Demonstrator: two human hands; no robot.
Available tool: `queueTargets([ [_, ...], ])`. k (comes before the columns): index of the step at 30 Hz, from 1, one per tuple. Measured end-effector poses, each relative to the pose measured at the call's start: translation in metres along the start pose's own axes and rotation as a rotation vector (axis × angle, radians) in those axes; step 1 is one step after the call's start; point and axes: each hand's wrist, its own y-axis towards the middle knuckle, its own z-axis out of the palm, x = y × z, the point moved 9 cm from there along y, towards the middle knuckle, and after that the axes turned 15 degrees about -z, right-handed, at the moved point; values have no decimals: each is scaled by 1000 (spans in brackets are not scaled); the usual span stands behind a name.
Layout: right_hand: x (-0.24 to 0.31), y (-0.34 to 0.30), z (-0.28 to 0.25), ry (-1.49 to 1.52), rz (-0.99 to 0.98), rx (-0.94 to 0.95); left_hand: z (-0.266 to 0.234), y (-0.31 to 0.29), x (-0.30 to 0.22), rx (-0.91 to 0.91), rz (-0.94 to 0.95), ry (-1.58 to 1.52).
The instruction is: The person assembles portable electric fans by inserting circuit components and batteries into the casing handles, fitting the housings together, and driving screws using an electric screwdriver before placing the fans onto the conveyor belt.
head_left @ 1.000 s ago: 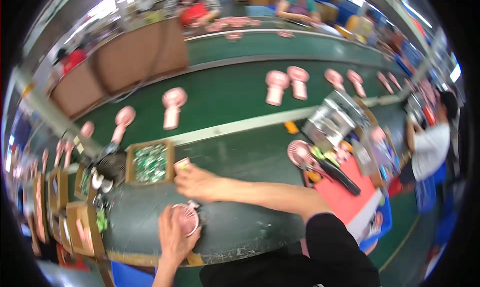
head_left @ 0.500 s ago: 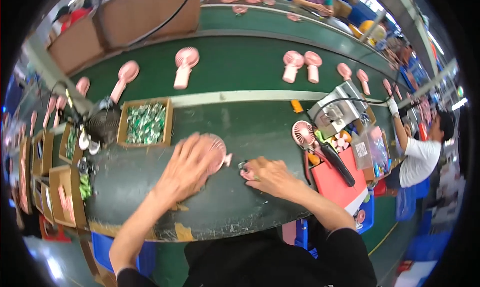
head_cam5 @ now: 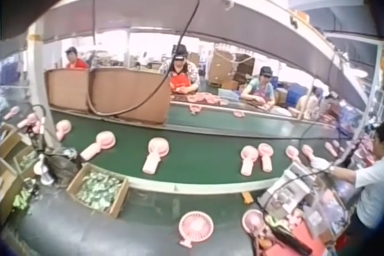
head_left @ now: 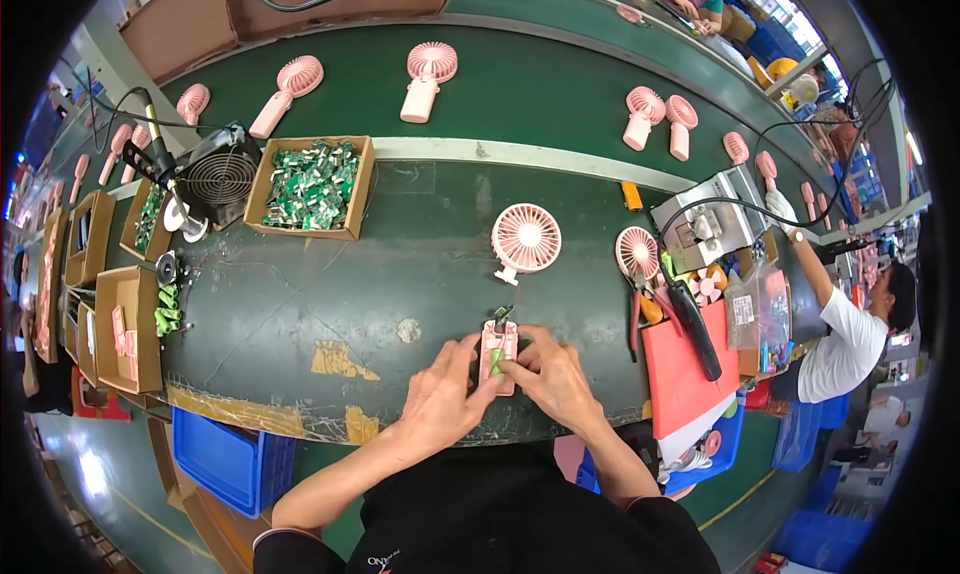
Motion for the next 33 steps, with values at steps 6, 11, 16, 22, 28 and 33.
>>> queueTargets([
  [6, -14, 10, -40, 47, -52, -226, 4, 0, -28, -346, 310, 583],
  [11, 14, 82, -93, -310, -214, -332, 8, 2, -27, -429, 337, 625],
  [16, 21, 117, -57, -480, -287, -168, 15, 6, -30, -475, 362, 625],
  [22, -1, 105, -56, -10, -309, -371, 0, 10, -14, -354, 238, 468],
  [28, -19, 67, -71, 681, -199, -496, 5, 7, 15, 308, -187, -443],
  [33, 16, 30, -70, 741, -240, -484, 11, 6, 27, 396, -316, -808],
])
